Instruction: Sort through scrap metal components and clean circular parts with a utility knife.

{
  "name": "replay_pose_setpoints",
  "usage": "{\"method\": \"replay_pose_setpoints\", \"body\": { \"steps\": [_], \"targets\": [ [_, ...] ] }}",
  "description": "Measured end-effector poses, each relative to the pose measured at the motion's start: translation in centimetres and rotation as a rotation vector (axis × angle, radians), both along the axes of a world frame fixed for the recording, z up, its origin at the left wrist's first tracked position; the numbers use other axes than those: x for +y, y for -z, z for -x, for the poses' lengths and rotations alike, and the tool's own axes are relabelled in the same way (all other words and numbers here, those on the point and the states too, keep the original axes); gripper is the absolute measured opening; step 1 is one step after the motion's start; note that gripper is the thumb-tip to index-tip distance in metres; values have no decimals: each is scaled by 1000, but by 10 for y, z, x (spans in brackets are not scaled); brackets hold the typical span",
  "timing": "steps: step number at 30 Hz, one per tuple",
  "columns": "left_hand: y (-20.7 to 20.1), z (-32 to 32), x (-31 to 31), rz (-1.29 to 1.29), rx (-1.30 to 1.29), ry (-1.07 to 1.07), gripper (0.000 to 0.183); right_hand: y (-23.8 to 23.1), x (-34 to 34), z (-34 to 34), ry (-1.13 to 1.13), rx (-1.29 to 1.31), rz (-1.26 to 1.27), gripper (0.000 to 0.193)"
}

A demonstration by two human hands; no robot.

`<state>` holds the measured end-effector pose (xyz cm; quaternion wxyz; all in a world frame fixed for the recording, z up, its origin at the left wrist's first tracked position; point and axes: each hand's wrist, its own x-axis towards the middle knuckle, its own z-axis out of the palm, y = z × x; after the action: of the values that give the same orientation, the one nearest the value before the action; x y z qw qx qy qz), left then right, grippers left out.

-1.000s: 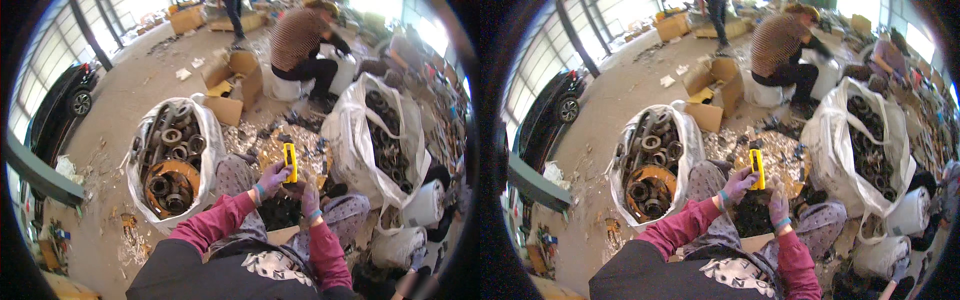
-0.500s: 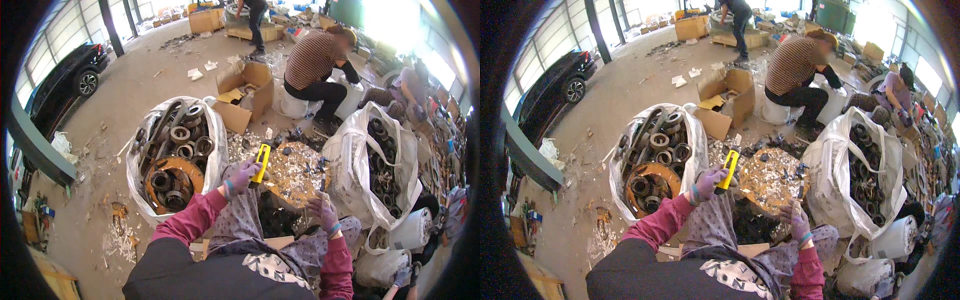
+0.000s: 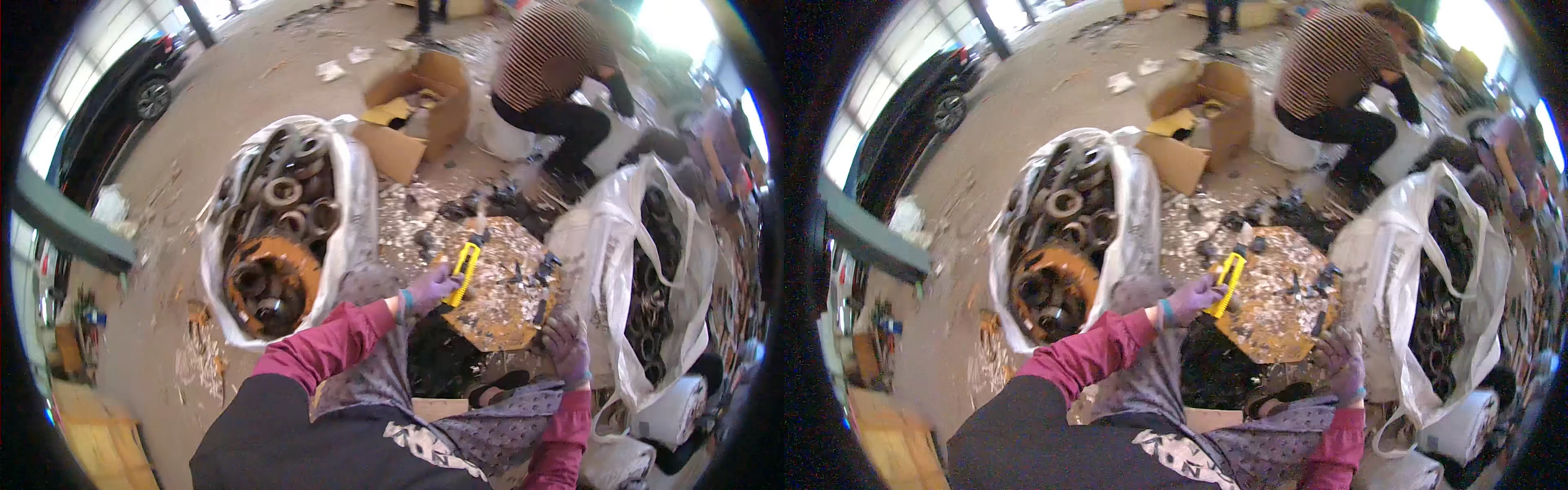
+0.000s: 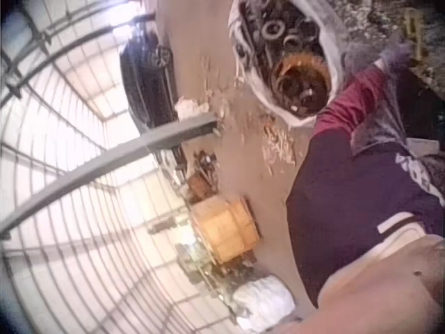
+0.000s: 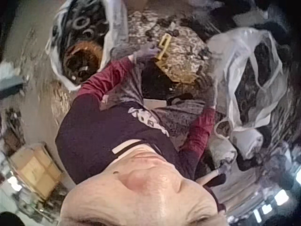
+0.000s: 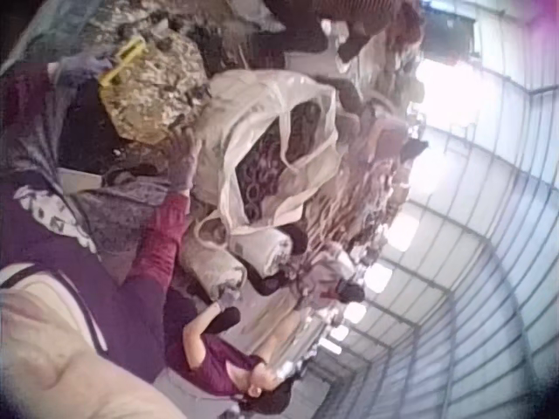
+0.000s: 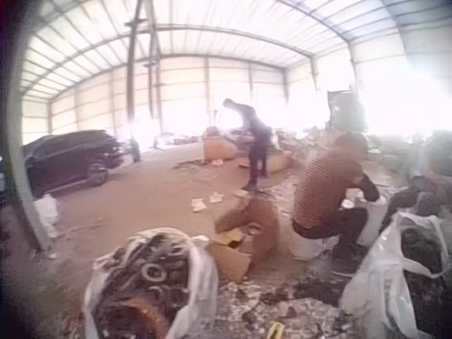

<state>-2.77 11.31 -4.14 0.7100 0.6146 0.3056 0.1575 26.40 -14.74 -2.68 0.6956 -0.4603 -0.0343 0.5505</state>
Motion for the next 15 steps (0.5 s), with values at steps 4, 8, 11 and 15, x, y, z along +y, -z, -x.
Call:
{"method": "replay_pose_setpoints", "body": {
  "steps": [4, 8, 11, 15],
  "targets": [
    [47, -26, 47, 226, -86, -27, 36, 108, 22, -51, 171, 38, 86, 54],
    [51, -50, 49, 168, 60, -81, 38, 48, 60, -23, 64, -138, 183, 47],
    [60, -67, 44, 204, 6, -34, 27, 40, 54, -17, 41, -87, 62, 49],
    [74, -51, 48, 147, 15, -15, 26, 32, 50, -18, -5, -119, 54, 51]
  ]
}}
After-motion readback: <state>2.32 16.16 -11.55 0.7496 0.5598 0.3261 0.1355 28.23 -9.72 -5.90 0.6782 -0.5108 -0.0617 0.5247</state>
